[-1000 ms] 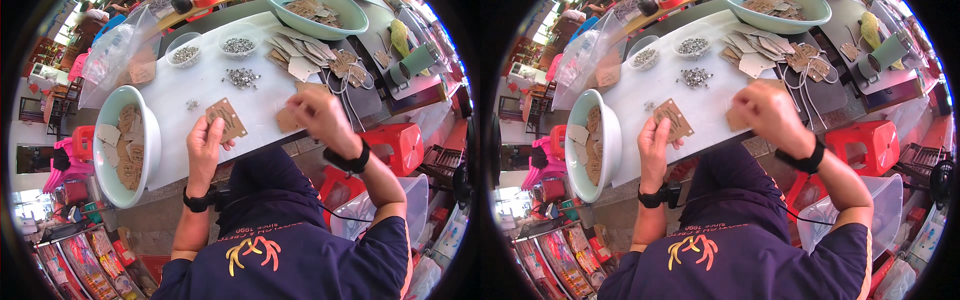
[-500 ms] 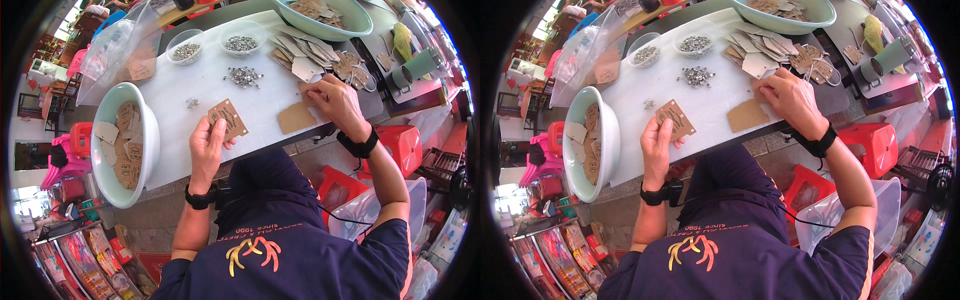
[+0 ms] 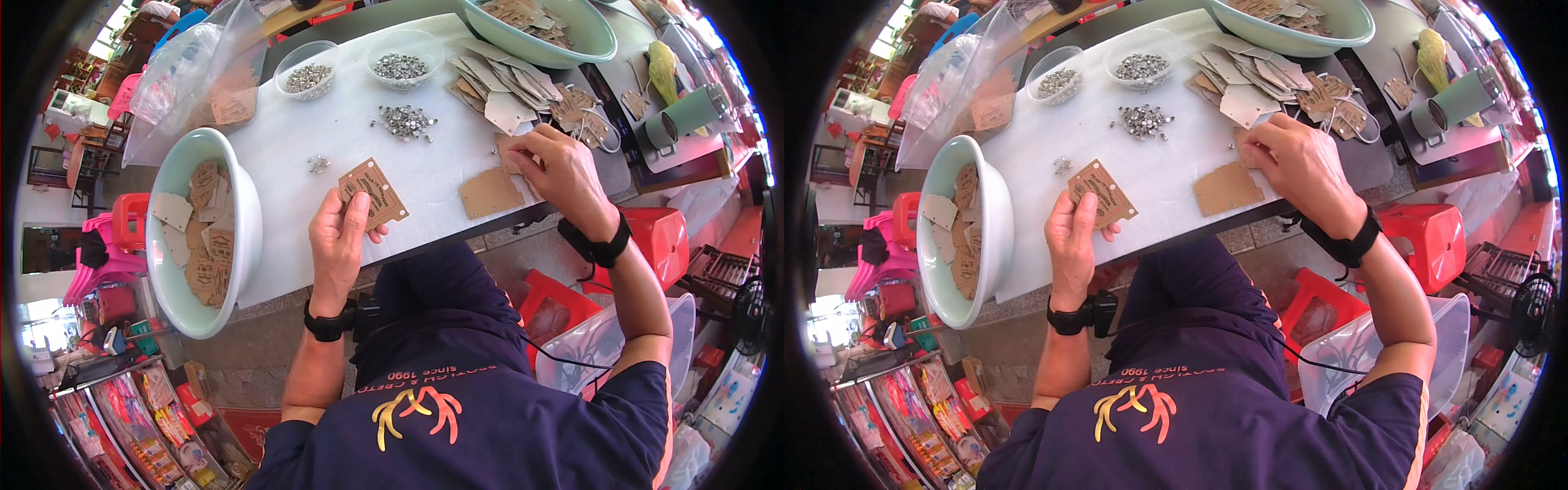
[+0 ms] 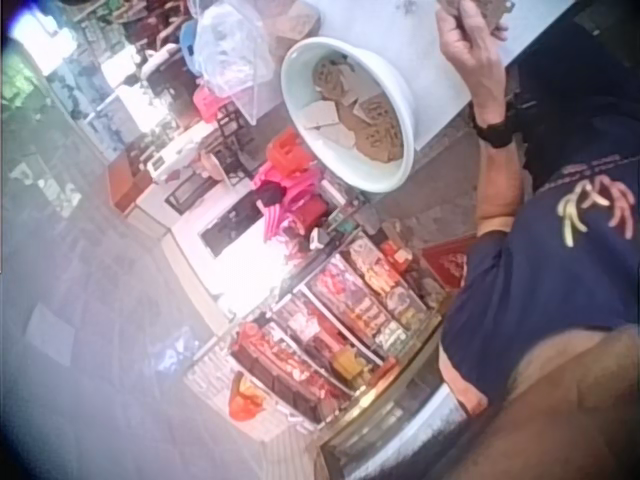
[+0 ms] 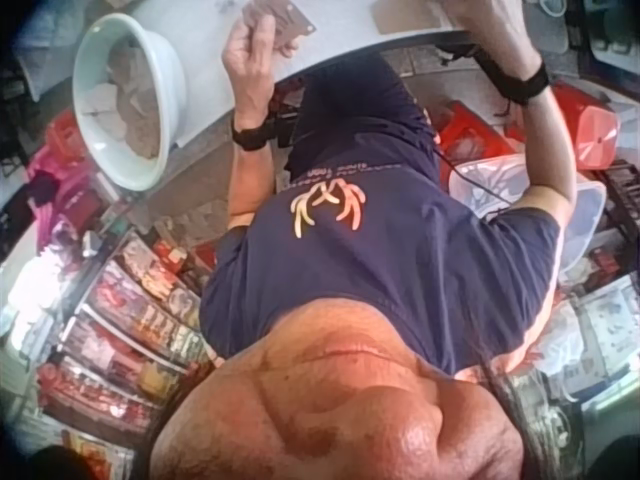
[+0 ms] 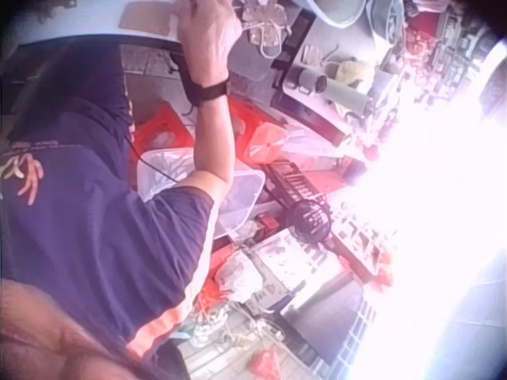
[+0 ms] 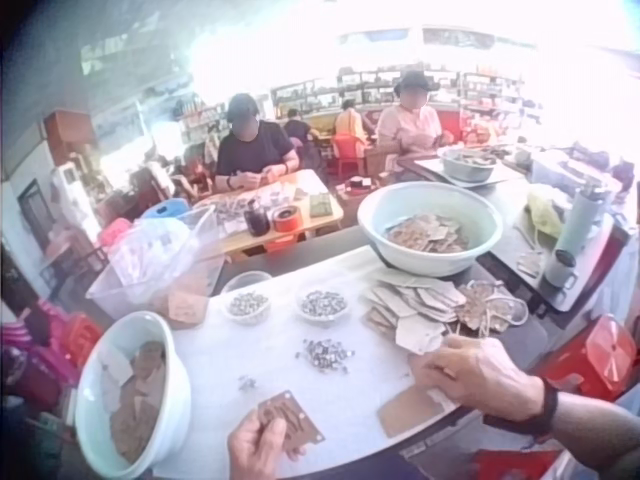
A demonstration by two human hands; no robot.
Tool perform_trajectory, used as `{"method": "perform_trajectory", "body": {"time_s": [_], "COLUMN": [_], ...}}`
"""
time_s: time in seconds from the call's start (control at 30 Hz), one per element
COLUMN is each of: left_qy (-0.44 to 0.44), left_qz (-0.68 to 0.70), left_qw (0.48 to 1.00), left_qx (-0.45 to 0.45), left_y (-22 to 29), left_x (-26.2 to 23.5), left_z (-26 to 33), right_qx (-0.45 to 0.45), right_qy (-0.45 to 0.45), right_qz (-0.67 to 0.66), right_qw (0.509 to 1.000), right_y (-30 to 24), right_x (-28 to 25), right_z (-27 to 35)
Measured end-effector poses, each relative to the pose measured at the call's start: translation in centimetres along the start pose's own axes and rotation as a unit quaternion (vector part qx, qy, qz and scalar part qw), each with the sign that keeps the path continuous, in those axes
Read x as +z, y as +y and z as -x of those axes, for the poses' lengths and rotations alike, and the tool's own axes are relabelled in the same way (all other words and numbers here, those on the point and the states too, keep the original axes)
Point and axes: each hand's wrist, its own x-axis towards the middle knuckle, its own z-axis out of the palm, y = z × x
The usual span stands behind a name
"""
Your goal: Attaching metal rivets to cardboard shoe tags by hand.
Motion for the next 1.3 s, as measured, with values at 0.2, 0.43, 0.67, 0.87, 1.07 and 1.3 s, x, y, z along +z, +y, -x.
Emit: {"method": "perform_trajectory", "body": {"time_s": [0.2,0.43,0.67,0.87,1.07,1.3], "left_qy": [-0.006,-0.003,0.001,0.003,0.043,0.085], "left_qz": [0.011,0.008,0.013,0.013,0.031,-0.178], "left_qw": [1.000,1.000,1.000,1.000,0.999,0.979], "left_qx": [0.001,-0.002,-0.009,-0.022,-0.014,0.047], "left_y": [-0.2,0.0,-0.1,0.2,0.3,-0.1], "left_x": [-0.1,0.1,0.0,0.1,0.7,-0.1], "left_z": [-0.1,0.0,0.1,0.0,0.1,0.6], "right_qx": [-0.062,-0.078,0.186,0.180,0.132,0.095], "right_qy": [-0.013,-0.023,-0.123,-0.176,-0.210,-0.216], "right_qz": [0.063,0.151,-0.442,-0.743,-0.825,-0.861], "right_qw": [0.996,0.985,0.869,0.620,0.508,0.451], "right_y": [0.2,0.1,-2.7,-4.8,-6.0,-5.9], "right_x": [1.6,2.6,0.9,2.2,3.2,4.7], "right_z": [-0.8,-1.8,-2.3,-1.6,-2.1,-2.6]}}
